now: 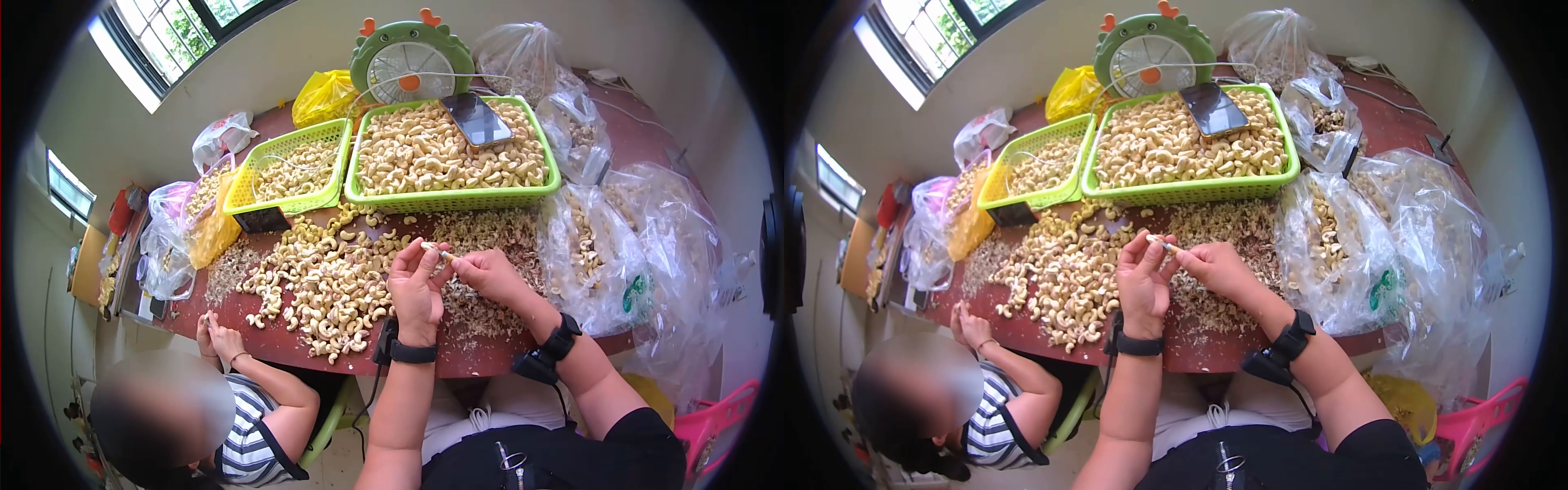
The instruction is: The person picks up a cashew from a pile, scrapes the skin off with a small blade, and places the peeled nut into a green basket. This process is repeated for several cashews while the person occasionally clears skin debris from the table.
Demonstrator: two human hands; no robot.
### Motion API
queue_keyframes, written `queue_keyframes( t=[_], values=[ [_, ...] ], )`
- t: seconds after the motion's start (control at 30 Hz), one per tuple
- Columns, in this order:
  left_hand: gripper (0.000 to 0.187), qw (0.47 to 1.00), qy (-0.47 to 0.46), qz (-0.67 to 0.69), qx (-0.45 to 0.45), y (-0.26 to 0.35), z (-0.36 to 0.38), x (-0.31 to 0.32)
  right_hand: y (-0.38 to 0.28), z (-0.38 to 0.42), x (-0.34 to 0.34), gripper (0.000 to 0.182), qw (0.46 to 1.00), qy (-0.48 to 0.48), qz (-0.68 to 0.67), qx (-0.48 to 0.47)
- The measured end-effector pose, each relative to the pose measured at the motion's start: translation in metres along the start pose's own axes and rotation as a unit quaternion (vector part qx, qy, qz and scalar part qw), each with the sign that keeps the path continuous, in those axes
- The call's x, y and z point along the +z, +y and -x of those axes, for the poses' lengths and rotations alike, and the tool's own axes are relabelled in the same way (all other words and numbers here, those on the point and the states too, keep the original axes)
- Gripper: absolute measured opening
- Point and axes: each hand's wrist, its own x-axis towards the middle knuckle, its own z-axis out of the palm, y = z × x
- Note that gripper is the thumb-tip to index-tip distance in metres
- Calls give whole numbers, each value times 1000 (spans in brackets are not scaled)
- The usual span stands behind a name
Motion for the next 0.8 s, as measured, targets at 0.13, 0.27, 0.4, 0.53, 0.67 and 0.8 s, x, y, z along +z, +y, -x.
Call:
queue_keyframes(
  t=[0.13, 0.27, 0.4, 0.53, 0.67, 0.8],
  values=[
    [25, 1000, 2, 0, 0, -3, -1, -3, -5, 2, 0, 34, 999, 8, -23, 30],
    [27, 1000, 3, 14, -24, 1, 0, 1, -4, 2, 0, 33, 999, -1, -21, 28],
    [28, 999, -6, 26, -44, 3, -1, -2, -4, 1, 0, 33, 1000, -14, -11, 22],
    [27, 998, -23, 27, -52, 3, -2, -4, -4, 1, -1, 34, 1000, -16, -6, 17],
    [27, 999, -18, 9, -38, 1, -3, -7, -6, 3, 0, 36, 999, 0, -9, 35],
    [27, 999, -33, -10, -25, -4, -3, -7, 6, -3, -1, 38, 1000, 16, -1, -2]
  ],
)
